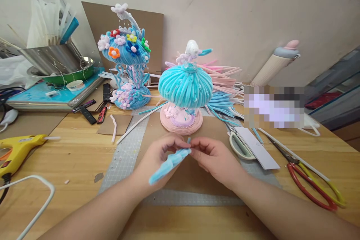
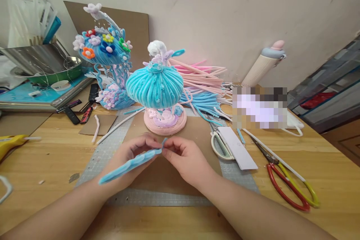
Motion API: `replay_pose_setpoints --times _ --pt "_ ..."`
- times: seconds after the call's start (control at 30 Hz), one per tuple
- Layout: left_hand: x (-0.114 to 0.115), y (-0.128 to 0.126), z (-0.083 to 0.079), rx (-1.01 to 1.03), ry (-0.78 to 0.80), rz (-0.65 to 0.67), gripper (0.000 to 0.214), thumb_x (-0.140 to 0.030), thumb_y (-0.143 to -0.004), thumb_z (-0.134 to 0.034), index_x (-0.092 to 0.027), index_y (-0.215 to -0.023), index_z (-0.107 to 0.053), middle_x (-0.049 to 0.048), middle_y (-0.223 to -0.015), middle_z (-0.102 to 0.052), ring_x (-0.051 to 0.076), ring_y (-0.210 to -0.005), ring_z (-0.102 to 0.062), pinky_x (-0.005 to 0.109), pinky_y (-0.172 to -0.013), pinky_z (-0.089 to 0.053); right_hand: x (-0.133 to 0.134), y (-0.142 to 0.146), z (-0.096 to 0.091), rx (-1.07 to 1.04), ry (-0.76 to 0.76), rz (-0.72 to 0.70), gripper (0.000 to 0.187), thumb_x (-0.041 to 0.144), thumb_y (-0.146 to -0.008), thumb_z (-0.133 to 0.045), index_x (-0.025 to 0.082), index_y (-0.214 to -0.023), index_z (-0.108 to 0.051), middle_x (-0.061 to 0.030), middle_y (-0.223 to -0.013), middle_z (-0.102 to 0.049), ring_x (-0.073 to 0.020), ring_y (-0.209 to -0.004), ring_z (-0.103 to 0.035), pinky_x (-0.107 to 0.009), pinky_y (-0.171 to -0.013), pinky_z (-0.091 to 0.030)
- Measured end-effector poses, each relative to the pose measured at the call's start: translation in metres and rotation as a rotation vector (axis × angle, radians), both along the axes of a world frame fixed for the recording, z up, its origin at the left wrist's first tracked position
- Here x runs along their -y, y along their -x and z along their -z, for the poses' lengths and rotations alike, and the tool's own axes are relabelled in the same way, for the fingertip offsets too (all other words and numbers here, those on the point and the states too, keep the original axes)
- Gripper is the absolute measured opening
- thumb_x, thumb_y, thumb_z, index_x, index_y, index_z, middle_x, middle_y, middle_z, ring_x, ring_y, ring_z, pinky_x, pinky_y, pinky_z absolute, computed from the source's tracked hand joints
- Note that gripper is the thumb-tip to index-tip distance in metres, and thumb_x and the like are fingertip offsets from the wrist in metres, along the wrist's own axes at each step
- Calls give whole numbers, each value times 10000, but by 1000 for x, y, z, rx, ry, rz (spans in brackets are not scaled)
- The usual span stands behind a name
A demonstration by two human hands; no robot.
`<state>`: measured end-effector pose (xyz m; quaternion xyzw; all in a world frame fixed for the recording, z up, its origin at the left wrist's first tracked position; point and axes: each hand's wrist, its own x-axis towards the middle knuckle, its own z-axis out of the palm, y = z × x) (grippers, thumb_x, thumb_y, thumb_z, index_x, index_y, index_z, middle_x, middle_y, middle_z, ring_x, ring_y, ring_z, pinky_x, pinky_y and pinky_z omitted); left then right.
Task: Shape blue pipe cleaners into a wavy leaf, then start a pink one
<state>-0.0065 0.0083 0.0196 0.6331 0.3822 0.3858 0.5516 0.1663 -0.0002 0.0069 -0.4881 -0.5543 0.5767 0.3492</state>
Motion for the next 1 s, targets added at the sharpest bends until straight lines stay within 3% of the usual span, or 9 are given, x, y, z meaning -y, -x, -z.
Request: replay_pose_setpoints --times 0.07,0.1,0.2,0.3,0.4,0.53,0.67,0.8,1.0 --pt "-8 9 -4 74 140 137 213 -149 -732 -571 -163 -936 -629 66 -939 -649 197 -906 -583 308 -809 -421 -2 -4 -3 84 -180 7 159 330 -786 -544 176 -805 -581 18 -678 -525 -80 -563 -455 -205 -518 -355" --pt "-13 13 -5 111 267 148 231 -133 -721 -566 -159 -941 -629 70 -923 -655 199 -884 -592 316 -794 -429 -2 -7 -5 135 -253 -2 140 310 -795 -532 180 -799 -584 9 -703 -543 -95 -618 -478 -213 -563 -372" --pt "-21 20 -8 170 422 81 197 -222 -749 -557 -144 -921 -613 75 -886 -647 181 -796 -601 312 -736 -444 -3 -12 -13 347 -401 -74 104 242 -804 -500 190 -753 -574 11 -693 -548 -109 -640 -481 -220 -572 -363" --pt "-15 14 -7 -50 344 120 234 -362 -755 -549 -146 -820 -610 38 -747 -618 147 -672 -563 257 -614 -427 1 -12 -17 577 -519 -153 106 175 -780 -486 193 -692 -543 22 -649 -525 -107 -611 -467 -223 -550 -330" --pt "-2 2 -2 -374 120 111 141 -315 -713 -578 -175 -719 -594 -18 -617 -553 113 -560 -476 214 -501 -351 6 -8 -17 706 -595 -191 82 161 -765 -479 196 -718 -536 17 -685 -542 -112 -624 -480 -232 -563 -324" --pt "7 -6 1 -543 -18 -31 143 -261 -737 -518 -189 -619 -552 -31 -546 -513 107 -521 -434 213 -463 -299 12 -2 -12 738 -590 -108 85 202 -785 -476 208 -820 -553 6 -748 -580 -119 -637 -517 -237 -559 -336" --pt "6 -5 1 -502 18 -66 147 -258 -754 -495 -195 -634 -550 -26 -566 -530 111 -533 -455 215 -472 -316 12 1 -8 583 -432 -13 122 259 -778 -521 231 -894 -543 23 -736 -592 -107 -593 -526 -221 -525 -366" --pt "8 -4 3 -486 -28 -73 161 -246 -762 -484 -196 -630 -563 -25 -560 -529 115 -536 -453 221 -474 -311 9 4 -4 440 -309 13 80 271 -790 -510 223 -847 -538 30 -662 -566 -109 -576 -513 -213 -511 -391" --pt "12 -7 5 -451 7 -97 175 -242 -749 -494 -182 -611 -584 -21 -542 -524 113 -527 -460 215 -471 -326 9 5 0 403 -374 23 66 214 -789 -505 218 -833 -553 29 -660 -550 -102 -578 -500 -206 -517 -393"
